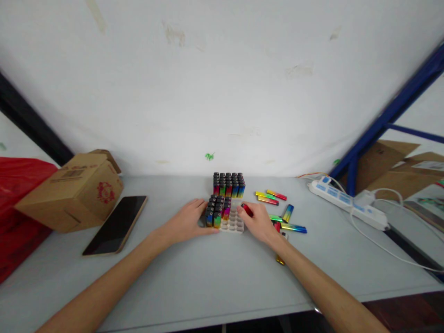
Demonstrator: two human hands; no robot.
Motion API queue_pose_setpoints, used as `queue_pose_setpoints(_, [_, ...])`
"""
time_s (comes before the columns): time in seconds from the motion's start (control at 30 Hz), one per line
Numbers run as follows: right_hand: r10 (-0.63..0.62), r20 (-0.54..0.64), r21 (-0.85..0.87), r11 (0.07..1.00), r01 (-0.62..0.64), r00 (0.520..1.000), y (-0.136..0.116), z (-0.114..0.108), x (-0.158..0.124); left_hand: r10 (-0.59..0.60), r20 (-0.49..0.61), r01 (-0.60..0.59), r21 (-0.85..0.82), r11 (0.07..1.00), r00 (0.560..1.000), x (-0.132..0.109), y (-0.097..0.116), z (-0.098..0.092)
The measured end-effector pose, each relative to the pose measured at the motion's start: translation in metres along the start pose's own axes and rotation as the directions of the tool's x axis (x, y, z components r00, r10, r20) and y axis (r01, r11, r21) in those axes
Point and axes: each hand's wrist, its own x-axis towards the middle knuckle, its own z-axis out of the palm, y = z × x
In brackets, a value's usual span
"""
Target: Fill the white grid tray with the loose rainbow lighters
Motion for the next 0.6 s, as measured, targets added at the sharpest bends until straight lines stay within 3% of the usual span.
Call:
queue_pose_setpoints(0.2, [0.000,0.014,-0.032,0.999,0.000,1.000,0.000,-0.001,0.000,0.022,-0.016,-0.022,0.006,1.000,1.000,-0.002,-0.004,0.001])
queue_pose_setpoints(0.43, [-0.051,-0.062,0.012,0.999,0.052,0.997,-0.004,-0.003,-0.005,-0.013,-0.006,0.013,-0.008,1.000,1.000,0.000,-0.001,0.001])
queue_pose_setpoints(0.6, [-0.142,0.015,-0.028,0.989,0.143,0.990,-0.005,-0.011,-0.006,-0.008,0.015,0.008,-0.011,1.000,1.000,0.000,0.000,0.001])
